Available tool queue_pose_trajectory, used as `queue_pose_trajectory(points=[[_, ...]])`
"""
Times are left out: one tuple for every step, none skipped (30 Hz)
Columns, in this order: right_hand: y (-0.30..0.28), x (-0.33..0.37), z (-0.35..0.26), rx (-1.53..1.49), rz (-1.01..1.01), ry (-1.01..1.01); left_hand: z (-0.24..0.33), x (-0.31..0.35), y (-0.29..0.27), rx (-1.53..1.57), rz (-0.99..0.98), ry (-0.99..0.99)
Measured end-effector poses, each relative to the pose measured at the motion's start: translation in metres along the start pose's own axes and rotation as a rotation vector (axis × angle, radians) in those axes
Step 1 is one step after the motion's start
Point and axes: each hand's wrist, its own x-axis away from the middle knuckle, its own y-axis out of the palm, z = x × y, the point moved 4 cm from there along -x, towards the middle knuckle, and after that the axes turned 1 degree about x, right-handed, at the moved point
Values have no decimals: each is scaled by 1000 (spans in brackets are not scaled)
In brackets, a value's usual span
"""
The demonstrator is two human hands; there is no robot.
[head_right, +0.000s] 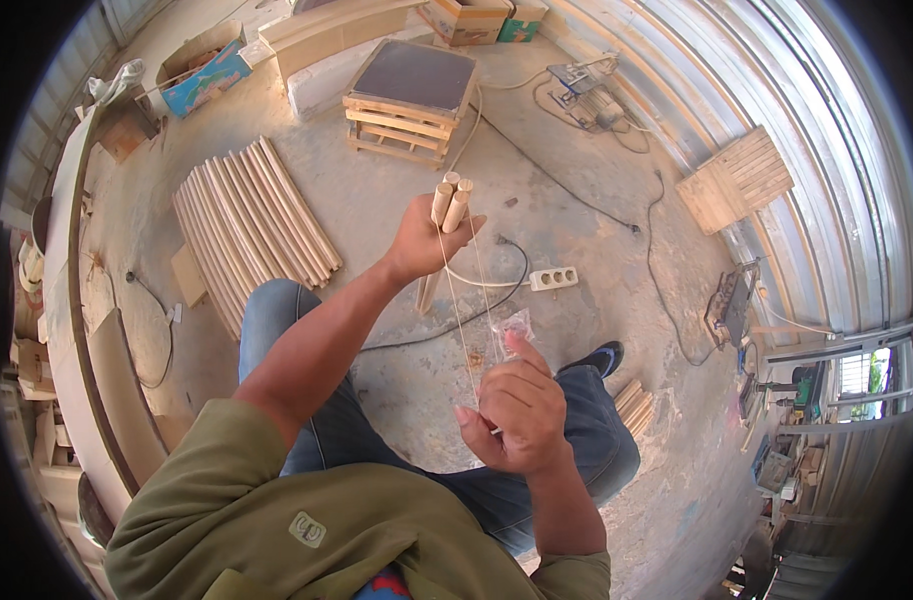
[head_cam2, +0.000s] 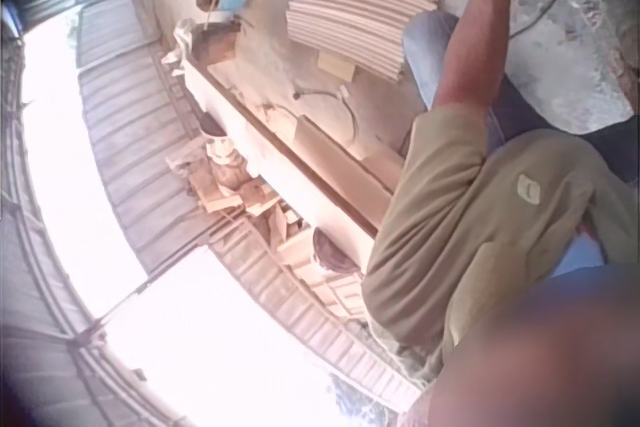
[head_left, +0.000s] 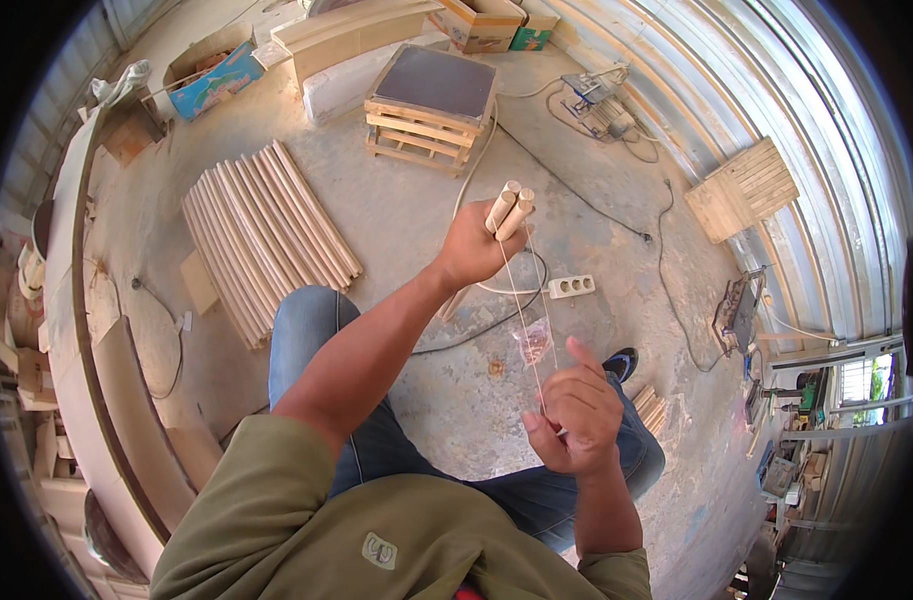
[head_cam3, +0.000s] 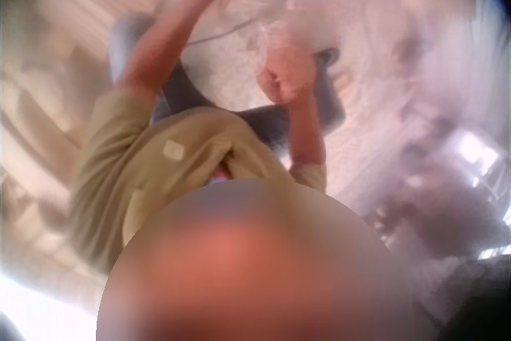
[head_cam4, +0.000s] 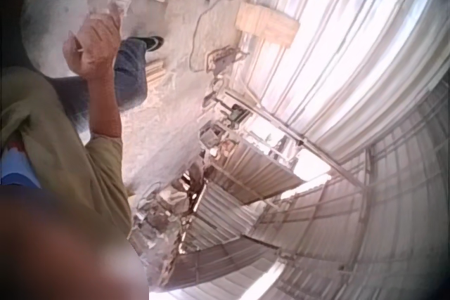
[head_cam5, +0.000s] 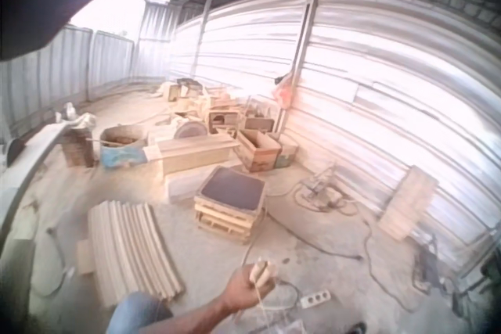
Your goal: The person sits on the floor and repeatedly picks up small wooden rods, aligns them, and inserts rubber bands to bundle them together. The person then places the bundled rods aside and repeats the process with new rods.
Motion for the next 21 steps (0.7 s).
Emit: queue_pose_trajectory(points=[[-2,10,-7,-187,55,52,-1,0,1,-25,-18,-14],[-1,18,-9,-382,121,110,-1,1,3,-51,-38,-23],[0,25,-10,-767,256,128,-1,3,5,-78,-59,-28],[7,30,-5,-1162,397,149,0,3,5,-74,-45,-17],[15,32,2,-1562,520,149,2,4,6,-68,-34,-5],[14,33,17,-1686,662,210,3,6,8,-53,-33,-9],[12,30,34,-1816,790,254,5,9,10,-52,-31,12],[11,25,56,-1764,912,351,8,12,14,-44,-44,18],[10,16,78,-1718,1013,417,10,15,17,-37,-51,12],[12,3,98,-1506,1002,516,13,21,24,-45,-76,61],[12,-7,116,-1301,1020,634,16,26,30,-50,-91,93],[14,-19,126,-1193,950,582,18,31,37,-67,-120,99],[21,-28,134,-1087,931,575,20,36,42,-115,-130,145],[28,-34,136,-996,874,520,20,36,43,-112,-107,157],[36,-33,136,-1031,877,521,20,36,43,-118,-92,157],[43,-33,132,-1080,845,475,18,36,42,-126,-81,140],[47,-33,126,-1135,791,401,14,33,37,-84,-44,78],[47,-28,117,-1024,742,425,13,33,35,-64,-55,80],[43,-24,105,-922,670,412,10,31,33,-52,-54,73],[39,-25,98,-830,632,447,9,30,30,-25,-38,105],[33,-36,89,-671,451,389,8,30,32,-80,-91,113]])
